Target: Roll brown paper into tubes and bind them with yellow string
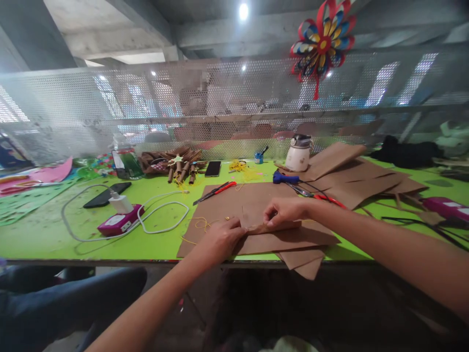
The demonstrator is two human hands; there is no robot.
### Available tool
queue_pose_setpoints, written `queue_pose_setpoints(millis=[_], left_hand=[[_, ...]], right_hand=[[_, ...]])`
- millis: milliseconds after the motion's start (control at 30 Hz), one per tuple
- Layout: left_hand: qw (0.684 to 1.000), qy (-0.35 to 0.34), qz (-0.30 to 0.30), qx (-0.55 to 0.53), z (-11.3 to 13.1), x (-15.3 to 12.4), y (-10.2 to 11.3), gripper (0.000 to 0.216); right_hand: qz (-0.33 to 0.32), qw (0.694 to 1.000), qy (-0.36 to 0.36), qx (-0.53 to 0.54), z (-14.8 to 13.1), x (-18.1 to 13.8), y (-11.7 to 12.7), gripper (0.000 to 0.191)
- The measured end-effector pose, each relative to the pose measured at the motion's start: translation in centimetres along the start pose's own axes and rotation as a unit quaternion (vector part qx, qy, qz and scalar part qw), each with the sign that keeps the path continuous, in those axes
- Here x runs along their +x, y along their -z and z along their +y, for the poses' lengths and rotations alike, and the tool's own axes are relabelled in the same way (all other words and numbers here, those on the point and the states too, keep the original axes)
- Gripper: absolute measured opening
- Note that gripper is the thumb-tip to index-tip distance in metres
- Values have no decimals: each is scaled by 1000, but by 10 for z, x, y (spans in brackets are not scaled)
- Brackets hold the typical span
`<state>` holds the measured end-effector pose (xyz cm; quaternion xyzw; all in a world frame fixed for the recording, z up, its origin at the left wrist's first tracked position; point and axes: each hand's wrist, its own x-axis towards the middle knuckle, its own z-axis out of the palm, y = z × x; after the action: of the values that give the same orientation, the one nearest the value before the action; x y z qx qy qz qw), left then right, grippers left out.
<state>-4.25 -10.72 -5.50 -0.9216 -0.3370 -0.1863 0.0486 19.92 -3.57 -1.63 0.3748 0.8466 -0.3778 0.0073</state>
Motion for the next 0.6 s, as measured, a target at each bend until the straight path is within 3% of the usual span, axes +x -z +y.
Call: queue_pose_setpoints(millis=[267, 433, 600], left_hand=[[1000, -1, 30, 7, 2, -2, 1, 24], [998, 2, 67, 14, 0, -4, -5, 23], [998, 18, 57, 30, 0, -5, -8, 23]], right_hand=[[105, 994, -34, 2, -10, 12, -30, 30], [109, 993, -51, -1, -1, 25, -34, 27], [85, 991, -101, -4, -11, 23, -29, 26]])
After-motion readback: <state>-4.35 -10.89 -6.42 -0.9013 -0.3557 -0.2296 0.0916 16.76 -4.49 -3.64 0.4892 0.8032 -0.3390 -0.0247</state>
